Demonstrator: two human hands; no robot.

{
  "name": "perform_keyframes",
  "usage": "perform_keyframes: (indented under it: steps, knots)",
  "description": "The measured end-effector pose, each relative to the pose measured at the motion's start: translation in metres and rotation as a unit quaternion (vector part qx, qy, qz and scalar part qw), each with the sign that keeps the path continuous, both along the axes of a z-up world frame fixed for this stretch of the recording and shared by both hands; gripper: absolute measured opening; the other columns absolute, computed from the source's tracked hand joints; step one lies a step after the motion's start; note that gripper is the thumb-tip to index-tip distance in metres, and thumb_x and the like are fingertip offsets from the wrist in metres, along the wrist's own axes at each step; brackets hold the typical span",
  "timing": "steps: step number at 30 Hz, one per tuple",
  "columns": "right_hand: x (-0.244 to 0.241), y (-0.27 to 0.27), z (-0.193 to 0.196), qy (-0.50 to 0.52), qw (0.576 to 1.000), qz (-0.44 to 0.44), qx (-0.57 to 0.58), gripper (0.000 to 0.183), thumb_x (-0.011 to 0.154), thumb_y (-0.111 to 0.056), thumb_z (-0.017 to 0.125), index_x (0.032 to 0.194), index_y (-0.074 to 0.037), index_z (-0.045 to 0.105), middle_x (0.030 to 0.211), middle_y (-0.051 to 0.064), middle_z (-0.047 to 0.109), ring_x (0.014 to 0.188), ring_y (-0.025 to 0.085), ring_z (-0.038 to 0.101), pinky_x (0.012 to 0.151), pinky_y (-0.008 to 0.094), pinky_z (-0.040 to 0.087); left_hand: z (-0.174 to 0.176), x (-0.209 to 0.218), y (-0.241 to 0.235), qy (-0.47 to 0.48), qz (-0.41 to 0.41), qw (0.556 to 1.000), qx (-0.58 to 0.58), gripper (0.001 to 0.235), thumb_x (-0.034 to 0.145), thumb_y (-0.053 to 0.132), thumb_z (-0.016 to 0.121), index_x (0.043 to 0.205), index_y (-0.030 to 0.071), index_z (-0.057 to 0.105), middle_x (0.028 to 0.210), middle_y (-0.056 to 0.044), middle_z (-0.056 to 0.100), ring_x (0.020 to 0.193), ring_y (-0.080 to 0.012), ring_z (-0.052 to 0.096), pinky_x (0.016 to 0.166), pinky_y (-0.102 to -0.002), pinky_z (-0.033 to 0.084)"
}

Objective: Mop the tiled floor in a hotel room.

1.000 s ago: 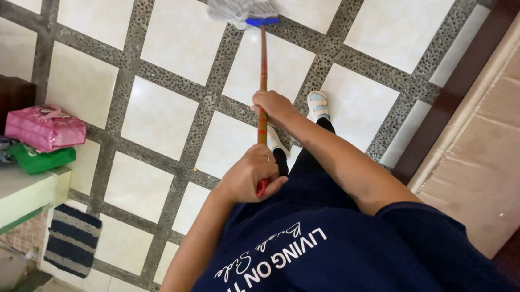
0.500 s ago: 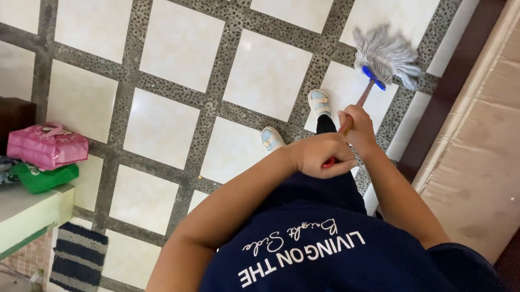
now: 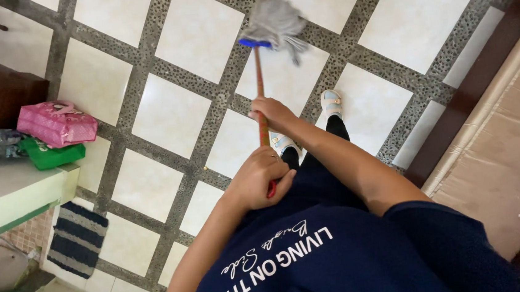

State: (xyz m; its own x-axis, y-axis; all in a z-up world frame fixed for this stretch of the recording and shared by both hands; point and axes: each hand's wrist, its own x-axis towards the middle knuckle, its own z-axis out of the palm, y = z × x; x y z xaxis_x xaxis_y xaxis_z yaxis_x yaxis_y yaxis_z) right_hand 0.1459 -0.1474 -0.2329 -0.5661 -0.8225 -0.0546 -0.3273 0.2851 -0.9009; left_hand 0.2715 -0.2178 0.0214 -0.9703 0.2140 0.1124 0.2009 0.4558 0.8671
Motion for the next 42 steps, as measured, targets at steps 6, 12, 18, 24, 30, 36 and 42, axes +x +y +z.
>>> perform_keyframes:
  steps: [6, 12, 18, 24, 30, 36, 42]
  knots:
    - [0.014, -0.022, -0.006, 0.088, 0.992, 0.079, 0.038, 0.020, 0.092, -0.023, 0.067, 0.079, -0.009, 0.060, 0.088, 0.008, 0.066, 0.082, 0.035, 0.066, 0.070, 0.047, 0.052, -0.018, 0.019, -0.007, -0.002, -0.004, 0.999, -0.049, 0.033, 0.084, 0.015, 0.077, 0.062, 0.008, 0.054, 0.060, -0.008, 0.052, 0.067, -0.0300, 0.054, 0.075, -0.043, 0.048]
    - [0.017, 0.058, 0.041, 0.072, 0.995, -0.041, 0.056, 0.019, 0.095, -0.022, 0.066, 0.083, -0.009, 0.060, 0.084, 0.010, 0.066, 0.080, 0.036, 0.065, 0.071, 0.047, 0.052, 0.007, 0.001, -0.003, 0.008, -0.110, 0.992, 0.068, 0.034, 0.082, 0.017, 0.082, 0.064, 0.009, 0.055, 0.065, -0.008, 0.055, 0.072, -0.0302, 0.057, 0.077, -0.041, 0.049]
    - [0.033, 0.175, 0.048, 0.045, 0.965, -0.212, 0.148, 0.026, 0.097, -0.021, 0.067, 0.080, -0.005, 0.055, 0.079, 0.016, 0.060, 0.075, 0.039, 0.061, 0.068, 0.048, 0.048, -0.021, -0.038, 0.048, -0.003, -0.286, 0.946, 0.152, 0.037, 0.090, 0.015, 0.076, 0.061, 0.009, 0.053, 0.059, -0.007, 0.051, 0.064, -0.0288, 0.051, 0.070, -0.042, 0.044]
    - [0.053, 0.249, -0.020, 0.088, 0.916, -0.341, 0.192, 0.025, 0.096, -0.018, 0.069, 0.080, -0.004, 0.055, 0.081, 0.017, 0.060, 0.077, 0.041, 0.060, 0.069, 0.049, 0.047, -0.098, -0.061, 0.092, 0.004, -0.372, 0.904, 0.209, 0.036, 0.097, 0.007, 0.063, 0.064, 0.005, 0.050, 0.065, -0.010, 0.054, 0.066, -0.0317, 0.050, 0.070, -0.043, 0.042]
    - [0.051, 0.221, -0.030, 0.090, 0.926, -0.352, 0.108, 0.024, 0.095, -0.015, 0.069, 0.080, -0.003, 0.054, 0.080, 0.018, 0.057, 0.076, 0.040, 0.059, 0.069, 0.048, 0.048, -0.056, -0.052, 0.072, -0.031, -0.304, 0.935, 0.180, 0.036, 0.098, 0.007, 0.062, 0.064, 0.004, 0.049, 0.065, -0.010, 0.053, 0.069, -0.0313, 0.052, 0.073, -0.043, 0.045]
    - [0.051, 0.125, 0.012, 0.015, 0.973, -0.228, 0.011, 0.023, 0.094, -0.015, 0.066, 0.077, -0.004, 0.054, 0.080, 0.014, 0.058, 0.070, 0.030, 0.060, 0.067, 0.042, 0.050, 0.021, -0.012, 0.041, -0.039, -0.178, 0.980, 0.079, 0.028, 0.090, 0.005, 0.069, 0.066, 0.005, 0.054, 0.066, -0.011, 0.054, 0.070, -0.0311, 0.055, 0.073, -0.043, 0.046]
    - [0.046, 0.063, -0.010, -0.019, 0.995, -0.092, 0.024, 0.028, 0.097, -0.018, 0.065, 0.076, -0.004, 0.052, 0.084, 0.012, 0.061, 0.075, 0.034, 0.064, 0.071, 0.045, 0.051, 0.007, 0.022, 0.056, -0.017, -0.079, 0.996, -0.037, 0.024, 0.086, 0.006, 0.073, 0.067, 0.005, 0.058, 0.067, -0.010, 0.057, 0.070, -0.0296, 0.056, 0.077, -0.041, 0.048]
